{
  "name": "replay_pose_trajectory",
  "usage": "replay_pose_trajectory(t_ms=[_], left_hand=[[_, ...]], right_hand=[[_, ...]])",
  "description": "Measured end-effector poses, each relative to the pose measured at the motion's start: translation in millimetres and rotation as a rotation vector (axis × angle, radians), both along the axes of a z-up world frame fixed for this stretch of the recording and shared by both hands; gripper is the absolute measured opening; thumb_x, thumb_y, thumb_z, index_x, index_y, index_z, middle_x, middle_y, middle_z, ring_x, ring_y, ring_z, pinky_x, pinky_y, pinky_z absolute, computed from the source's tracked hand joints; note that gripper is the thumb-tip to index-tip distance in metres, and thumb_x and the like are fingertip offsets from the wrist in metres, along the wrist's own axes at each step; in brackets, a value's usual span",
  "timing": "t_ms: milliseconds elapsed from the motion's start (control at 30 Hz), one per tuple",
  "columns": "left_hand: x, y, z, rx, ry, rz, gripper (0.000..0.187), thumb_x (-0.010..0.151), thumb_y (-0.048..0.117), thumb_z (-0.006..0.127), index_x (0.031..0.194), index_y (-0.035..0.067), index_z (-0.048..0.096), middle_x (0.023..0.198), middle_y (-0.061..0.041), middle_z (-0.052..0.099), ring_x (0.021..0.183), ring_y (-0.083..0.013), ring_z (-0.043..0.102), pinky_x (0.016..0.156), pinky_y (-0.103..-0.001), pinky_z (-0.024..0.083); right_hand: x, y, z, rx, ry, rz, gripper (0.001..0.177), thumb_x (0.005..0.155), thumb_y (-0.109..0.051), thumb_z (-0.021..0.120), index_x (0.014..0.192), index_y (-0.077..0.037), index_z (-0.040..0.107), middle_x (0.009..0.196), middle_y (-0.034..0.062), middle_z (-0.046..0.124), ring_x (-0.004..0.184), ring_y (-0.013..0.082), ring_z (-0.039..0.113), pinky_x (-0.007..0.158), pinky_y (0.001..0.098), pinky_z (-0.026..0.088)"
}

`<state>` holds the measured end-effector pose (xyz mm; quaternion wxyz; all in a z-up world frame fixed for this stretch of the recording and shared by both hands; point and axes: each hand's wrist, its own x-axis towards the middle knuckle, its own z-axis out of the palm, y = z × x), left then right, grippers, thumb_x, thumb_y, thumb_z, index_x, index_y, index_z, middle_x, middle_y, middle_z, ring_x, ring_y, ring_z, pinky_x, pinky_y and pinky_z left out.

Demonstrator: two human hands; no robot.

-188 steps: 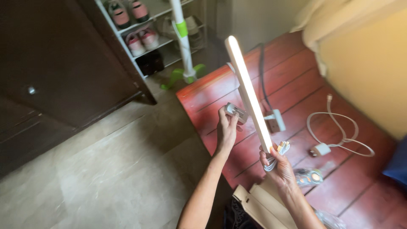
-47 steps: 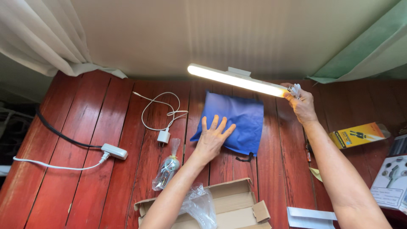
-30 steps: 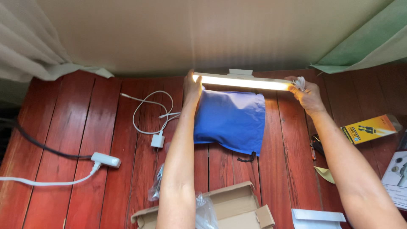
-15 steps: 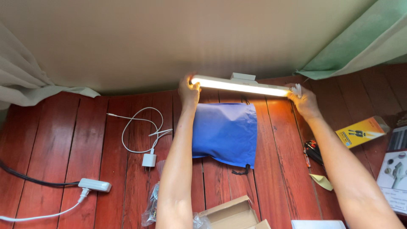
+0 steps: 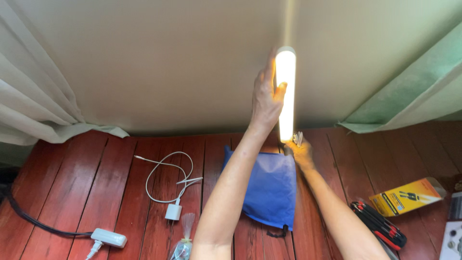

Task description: The person unboxes a new LED light, removes the packaging, attaches a mounting bracket, and connects a USB cable. They then mount the light to the underside of a wooden table and verify that it powers on.

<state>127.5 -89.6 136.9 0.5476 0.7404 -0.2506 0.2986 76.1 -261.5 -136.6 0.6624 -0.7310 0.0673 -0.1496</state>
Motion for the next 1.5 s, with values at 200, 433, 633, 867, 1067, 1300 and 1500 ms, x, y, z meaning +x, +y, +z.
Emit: replay_pose_trajectory(t_ms=[200, 433, 633, 867, 1067, 1300, 1500], left_hand=[[3.5, -0.6, -45.6, 0.057, 0.168, -0.114, 0.057, 0.09, 0.003, 0.064, 0.146, 0.004, 0.05, 0.121, -0.018, 0.063, 0.107, -0.0326, 0.065, 0.093, -0.042, 0.054], [39.7, -25.4, -92.9, -0.043, 0.317, -0.045, 0.041, 0.086, -0.003, 0.064, 0.126, 0.001, 0.061, 0.108, -0.016, 0.069, 0.096, -0.0309, 0.071, 0.083, -0.04, 0.057], [43.3, -74.5, -95.6, -0.048, 0.309, -0.115, 0.036, 0.085, -0.004, 0.065, 0.121, 0.0, 0.064, 0.105, -0.018, 0.071, 0.091, -0.0308, 0.072, 0.079, -0.039, 0.058], [21.6, -51.7, -121.6, -0.488, 0.514, -0.273, 0.02, 0.094, -0.005, 0.059, 0.114, -0.002, 0.062, 0.102, -0.011, 0.07, 0.09, -0.026, 0.07, 0.074, -0.033, 0.059], [-9.4, -7.5, -189.0, -1.332, 1.076, -0.066, 0.044, 0.085, -0.005, 0.058, 0.124, 0.007, 0.043, 0.116, -0.016, 0.049, 0.109, -0.0318, 0.06, 0.077, -0.051, 0.063], [12.8, -1.9, -269.4, -1.507, 1.171, 0.045, 0.047, 0.078, 0.004, 0.062, 0.122, 0.004, 0.046, 0.124, -0.015, 0.051, 0.117, -0.0397, 0.055, 0.099, -0.067, 0.045], [25.6, -14.7, -301.8, -1.454, 1.105, 0.011, 0.049, 0.08, 0.006, 0.063, 0.127, -0.001, 0.048, 0.127, -0.015, 0.051, 0.12, -0.036, 0.054, 0.109, -0.063, 0.037]], right_hand=[[5.8, 12.3, 17.7, -0.006, 0.027, 0.016, 0.018, 0.088, -0.017, 0.078, 0.099, -0.004, 0.072, 0.081, -0.0009, 0.068, 0.07, 0.0083, 0.062, 0.063, 0.0263, 0.05], [4.2, -6.4, 19.5, -0.056, 0.167, 0.029, 0.015, 0.089, -0.017, 0.078, 0.093, -0.004, 0.071, 0.075, 0.0001, 0.066, 0.066, 0.0082, 0.061, 0.061, 0.0252, 0.05], [-11.1, -47.1, 24.6, 0.191, 0.289, 0.034, 0.011, 0.091, -0.016, 0.072, 0.094, -0.007, 0.068, 0.072, -0.0001, 0.064, 0.061, 0.0094, 0.06, 0.055, 0.0267, 0.049], [-16.1, -81.4, 36.7, -0.001, 0.09, -0.15, 0.009, 0.096, -0.009, 0.069, 0.1, -0.001, 0.069, 0.073, -0.0008, 0.064, 0.056, 0.0056, 0.046, 0.049, 0.0227, 0.034], [-27.6, -83.7, 60.5, -0.352, -0.077, -0.09, 0.022, 0.1, -0.009, 0.066, 0.121, -0.004, 0.07, 0.086, 0.0034, 0.072, 0.073, 0.0077, 0.06, 0.067, 0.0234, 0.046], [-34.0, -78.7, 64.7, -0.485, -0.015, 0.01, 0.02, 0.099, -0.01, 0.066, 0.116, -0.003, 0.07, 0.106, 0.0107, 0.071, 0.074, 0.0178, 0.069, 0.066, 0.0307, 0.054], [-28.1, -91.4, 57.1, -0.558, 0.0, -0.003, 0.019, 0.1, -0.011, 0.065, 0.117, -0.002, 0.069, 0.103, 0.0129, 0.07, 0.071, 0.02, 0.069, 0.064, 0.0331, 0.053]])
